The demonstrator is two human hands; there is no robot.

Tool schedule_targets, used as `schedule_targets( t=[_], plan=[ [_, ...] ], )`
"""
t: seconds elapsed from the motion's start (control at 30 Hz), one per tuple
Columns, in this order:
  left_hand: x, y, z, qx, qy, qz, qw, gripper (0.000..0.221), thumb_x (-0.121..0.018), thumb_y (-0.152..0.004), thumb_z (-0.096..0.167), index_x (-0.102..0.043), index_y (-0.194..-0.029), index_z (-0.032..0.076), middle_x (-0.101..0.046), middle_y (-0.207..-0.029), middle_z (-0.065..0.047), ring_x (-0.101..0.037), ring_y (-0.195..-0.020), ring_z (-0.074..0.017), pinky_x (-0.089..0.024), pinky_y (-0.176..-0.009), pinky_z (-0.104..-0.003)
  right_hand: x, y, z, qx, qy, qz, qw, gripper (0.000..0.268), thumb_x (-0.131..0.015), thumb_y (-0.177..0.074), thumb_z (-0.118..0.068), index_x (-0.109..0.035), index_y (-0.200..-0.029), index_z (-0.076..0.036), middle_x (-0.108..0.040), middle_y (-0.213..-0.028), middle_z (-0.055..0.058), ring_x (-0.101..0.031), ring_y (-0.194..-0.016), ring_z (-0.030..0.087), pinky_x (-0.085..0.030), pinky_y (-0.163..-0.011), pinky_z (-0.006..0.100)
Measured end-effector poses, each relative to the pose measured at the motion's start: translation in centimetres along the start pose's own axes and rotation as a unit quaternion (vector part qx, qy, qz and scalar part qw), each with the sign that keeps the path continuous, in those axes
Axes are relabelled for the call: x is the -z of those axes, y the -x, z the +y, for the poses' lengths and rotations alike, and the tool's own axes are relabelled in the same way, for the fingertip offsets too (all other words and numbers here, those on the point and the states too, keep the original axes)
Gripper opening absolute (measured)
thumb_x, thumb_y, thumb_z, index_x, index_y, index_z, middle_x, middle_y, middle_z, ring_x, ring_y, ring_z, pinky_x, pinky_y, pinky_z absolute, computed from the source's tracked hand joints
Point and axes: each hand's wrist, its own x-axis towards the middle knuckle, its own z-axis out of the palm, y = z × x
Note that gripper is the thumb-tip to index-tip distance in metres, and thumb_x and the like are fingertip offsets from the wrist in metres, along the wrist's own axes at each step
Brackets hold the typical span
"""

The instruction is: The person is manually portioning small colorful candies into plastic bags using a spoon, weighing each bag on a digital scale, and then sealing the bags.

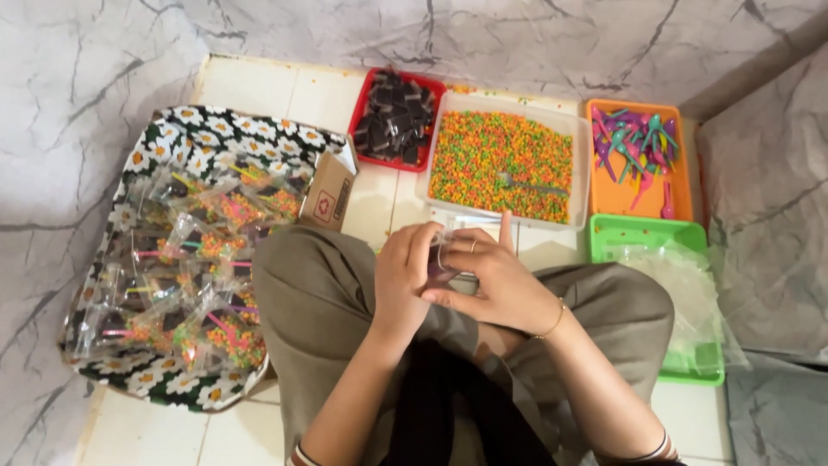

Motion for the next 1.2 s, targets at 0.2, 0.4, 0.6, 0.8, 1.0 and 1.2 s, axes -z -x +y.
schedule_targets(
  t=[0.2, 0.4, 0.6, 0.8, 1.0, 1.2],
  plan=[
    [2.4, -0.6, 3.2, 0.017, 0.012, -0.019, 1.0, 0.05, -0.078, -0.079, 0.016, -0.048, -0.117, 0.005, -0.051, -0.088, -0.008, -0.057, -0.076, -0.0284, -0.048, -0.074, -0.039, -1.0, 2.5, -2.3, 0.018, 0.185, 0.089, 0.979, 0.046, -0.072, -0.094, -0.044, -0.068, -0.12, -0.007, -0.07, -0.075, 0.005, -0.063, -0.124, 0.027, 0.007, -0.115, 0.077],
    [2.5, 2.0, 3.9, 0.032, 0.065, -0.024, 0.997, 0.063, -0.083, -0.065, 0.017, -0.049, -0.117, 0.003, -0.057, -0.093, -0.01, -0.061, -0.081, -0.032, -0.048, -0.077, -0.04, -1.5, 4.8, -3.2, -0.003, 0.21, 0.131, 0.969, 0.031, -0.069, -0.096, -0.048, -0.073, -0.096, -0.018, -0.055, -0.109, 0.003, -0.047, -0.121, 0.03, 0.0, -0.118, 0.074],
    [6.0, 1.5, 6.0, 0.114, 0.19, -0.152, 0.963, 0.109, -0.101, -0.047, 0.03, -0.044, -0.137, 0.003, -0.068, -0.11, -0.024, -0.067, -0.1, -0.0481, -0.051, -0.09, -0.055, -1.2, 6.3, -2.9, -0.051, -0.126, 0.066, 0.989, 0.022, -0.064, -0.101, -0.018, -0.075, -0.084, -0.008, -0.067, -0.12, 0.012, -0.068, -0.113, 0.038, -0.037, -0.108, 0.062],
    [5.5, 2.8, 4.6, 0.273, 0.405, -0.156, 0.859, 0.018, -0.08, -0.09, 0.017, -0.075, -0.106, 0.01, -0.072, -0.083, 0.001, -0.058, -0.08, -0.0059, -0.049, -0.073, -0.023, -1.4, 7.8, -1.2, -0.1, -0.201, 0.142, 0.964, 0.004, -0.082, -0.085, -0.008, -0.081, -0.089, -0.006, -0.08, -0.096, 0.014, -0.079, -0.091, 0.03, -0.058, -0.083, 0.043],
    [4.2, 3.2, 6.0, 0.314, 0.43, -0.048, 0.845, 0.01, -0.075, -0.094, 0.012, -0.079, -0.101, 0.005, -0.076, -0.082, -0.005, -0.061, -0.08, -0.005, -0.053, -0.078, -0.025, -3.1, 9.1, -0.8, -0.125, -0.241, 0.248, 0.93, 0.024, -0.076, -0.091, -0.005, -0.06, -0.109, -0.001, -0.08, -0.102, 0.02, -0.076, -0.099, 0.028, -0.06, -0.087, 0.038],
    [4.4, 2.5, 7.0, 0.296, 0.429, -0.018, 0.853, 0.012, -0.075, -0.094, 0.007, -0.079, -0.103, 0.002, -0.074, -0.085, -0.009, -0.065, -0.082, -0.0099, -0.055, -0.08, -0.027, -1.7, 8.2, -2.0, -0.162, -0.188, 0.217, 0.944, 0.01, -0.076, -0.092, -0.007, -0.077, -0.102, -0.006, -0.082, -0.089, 0.01, -0.076, -0.089, 0.013, -0.06, -0.078, 0.029]
  ],
)
